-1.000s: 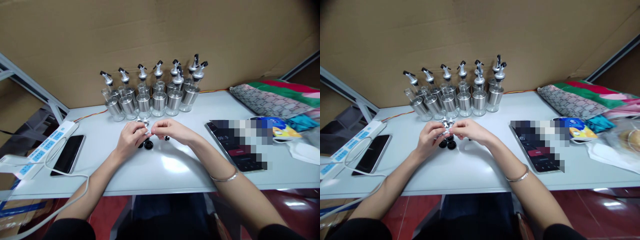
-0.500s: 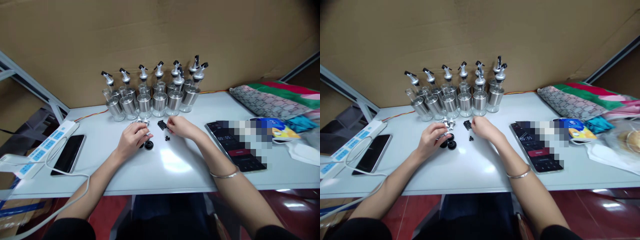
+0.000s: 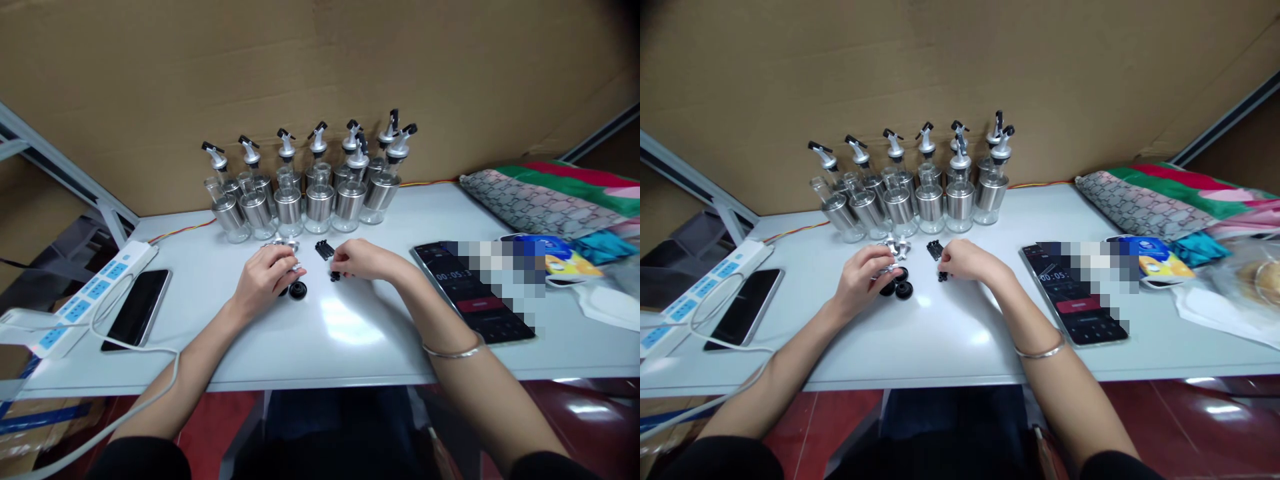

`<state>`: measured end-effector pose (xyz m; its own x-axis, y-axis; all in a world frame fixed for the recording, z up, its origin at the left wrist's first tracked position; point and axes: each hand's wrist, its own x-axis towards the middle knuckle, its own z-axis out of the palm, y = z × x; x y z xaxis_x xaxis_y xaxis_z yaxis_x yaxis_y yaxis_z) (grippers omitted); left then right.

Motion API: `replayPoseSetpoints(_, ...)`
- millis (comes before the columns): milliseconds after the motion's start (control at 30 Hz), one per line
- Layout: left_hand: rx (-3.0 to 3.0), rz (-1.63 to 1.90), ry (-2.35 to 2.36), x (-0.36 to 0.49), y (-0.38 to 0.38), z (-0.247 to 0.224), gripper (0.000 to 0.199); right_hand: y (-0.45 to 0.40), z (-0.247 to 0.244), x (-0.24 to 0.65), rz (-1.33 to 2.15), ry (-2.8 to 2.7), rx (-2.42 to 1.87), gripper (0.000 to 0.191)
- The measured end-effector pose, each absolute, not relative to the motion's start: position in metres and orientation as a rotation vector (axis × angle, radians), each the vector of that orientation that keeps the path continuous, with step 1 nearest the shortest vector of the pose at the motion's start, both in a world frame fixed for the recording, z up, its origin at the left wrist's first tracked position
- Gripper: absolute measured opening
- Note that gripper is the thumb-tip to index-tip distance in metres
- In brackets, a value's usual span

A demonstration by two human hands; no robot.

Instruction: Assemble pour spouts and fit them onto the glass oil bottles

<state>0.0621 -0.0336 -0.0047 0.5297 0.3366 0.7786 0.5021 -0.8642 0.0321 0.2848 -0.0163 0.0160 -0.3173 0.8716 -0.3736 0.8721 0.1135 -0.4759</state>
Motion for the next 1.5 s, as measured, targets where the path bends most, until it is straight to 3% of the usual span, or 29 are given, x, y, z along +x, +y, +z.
replayPoseSetpoints(200, -2.585, -1.251, -0.709, 0.062, -0.034, -0.005, 0.011, -0.018, 0.019, 0.284, -1.178, 2.287, 1.809, 0.025)
replayPoseSetpoints(433, -2.568, -1.245, -0.718, 0.063, -0.034, -0.006, 0.011, -0.017, 0.011, 0.282, -1.187, 2.292, 1.85, 0.018)
replayPoseSetpoints(700, -2.585, -1.236, -0.709, 0.063, -0.034, -0.006, 0.012, -0.018, 0.009, 0.281, -1.463, 2.227, 1.86, 0.01)
replayPoseSetpoints(1500, -2.598, -1.215, -0.723, 0.062, -0.034, -0.005, 0.012, -0.02, 0.017, 0.285, -1.534, 2.246, 1.775, 0.005)
